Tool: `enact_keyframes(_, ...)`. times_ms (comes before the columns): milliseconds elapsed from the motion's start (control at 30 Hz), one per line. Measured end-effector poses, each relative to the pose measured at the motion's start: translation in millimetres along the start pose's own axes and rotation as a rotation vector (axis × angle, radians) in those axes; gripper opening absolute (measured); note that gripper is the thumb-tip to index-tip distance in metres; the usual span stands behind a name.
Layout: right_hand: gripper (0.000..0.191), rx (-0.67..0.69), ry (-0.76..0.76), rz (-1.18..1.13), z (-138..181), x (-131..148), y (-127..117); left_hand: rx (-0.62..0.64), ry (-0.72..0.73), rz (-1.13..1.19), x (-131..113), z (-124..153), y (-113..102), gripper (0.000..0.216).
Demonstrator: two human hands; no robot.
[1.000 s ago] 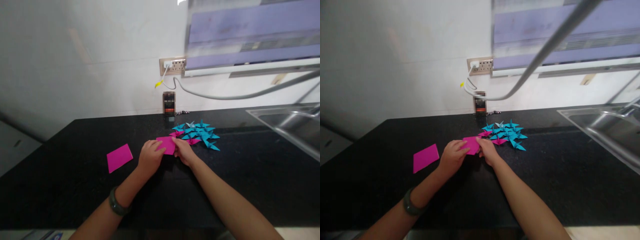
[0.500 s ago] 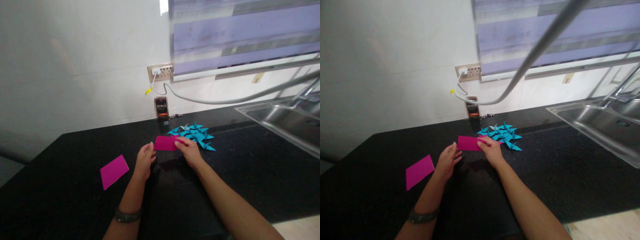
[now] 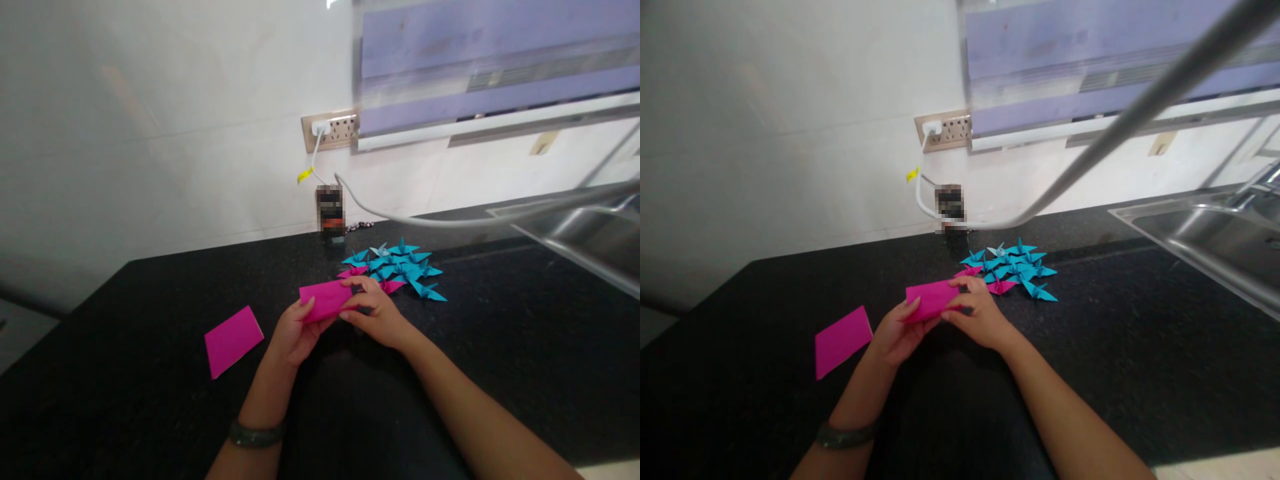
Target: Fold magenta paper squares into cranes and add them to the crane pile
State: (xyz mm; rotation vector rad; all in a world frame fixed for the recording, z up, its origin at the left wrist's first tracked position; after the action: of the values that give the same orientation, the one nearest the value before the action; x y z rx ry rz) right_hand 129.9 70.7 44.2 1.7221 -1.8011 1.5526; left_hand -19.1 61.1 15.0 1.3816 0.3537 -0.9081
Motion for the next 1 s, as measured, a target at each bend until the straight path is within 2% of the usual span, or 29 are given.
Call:
enact_keyframes(167, 0.013, -0.204, 0.198, -0.3, 1, -20, -1, 0.078, 0.014, -0.03, 4, 2, 4, 0.024)
enact_keyframes(233, 0.016, -0.208, 0.303, -0.428, 1, -27, 4, 0.077, 0.033, -0.045, 5, 3, 6, 0.027)
enact_keyframes(333, 0.018, -0.171, 0.427, -0.533, 3, -31, 10, 0.079, 0.111, -0.1, 4, 5, 8, 0.045)
enact_keyframes(433, 0.018, -0.147, 0.433, -0.538, 2, -27, 10, -0.006, 0.16, -0.233, 3, 6, 6, 0.048)
enact_keyframes(567, 0.02, -0.183, 0.438, -0.603, 1, -24, 11, -0.103, 0.175, -0.304, 4, 4, 2, 0.035)
enact_keyframes(733, 0.042, -0.272, 0.503, -0.836, 2, -24, 13, -0.113, 0.224, -0.284, 3, 4, 3, 0.027)
enact_keyframes(833, 0.032, -0.222, 0.577, -0.833, 4, -25, 15, -0.128, 0.237, -0.308, 2, 4, 3, 0.027)
enact_keyframes(1000, 0.027, -0.212, 0.563, -0.791, 5, -27, 14, -0.139, 0.252, -0.348, 1, 4, 1, 0.028)
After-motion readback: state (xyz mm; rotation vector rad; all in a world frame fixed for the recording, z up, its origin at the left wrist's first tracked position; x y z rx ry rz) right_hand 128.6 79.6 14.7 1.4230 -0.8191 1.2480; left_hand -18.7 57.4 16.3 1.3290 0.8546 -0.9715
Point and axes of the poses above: each hand's wrist, its own z-axis away from the middle knuckle, its own y-axis out of the palm, x = y × z, the point moved 5 cm from there along -z, towards the middle knuckle, and after that the axes turned 10 degrees about x, right-handed, at the moved point
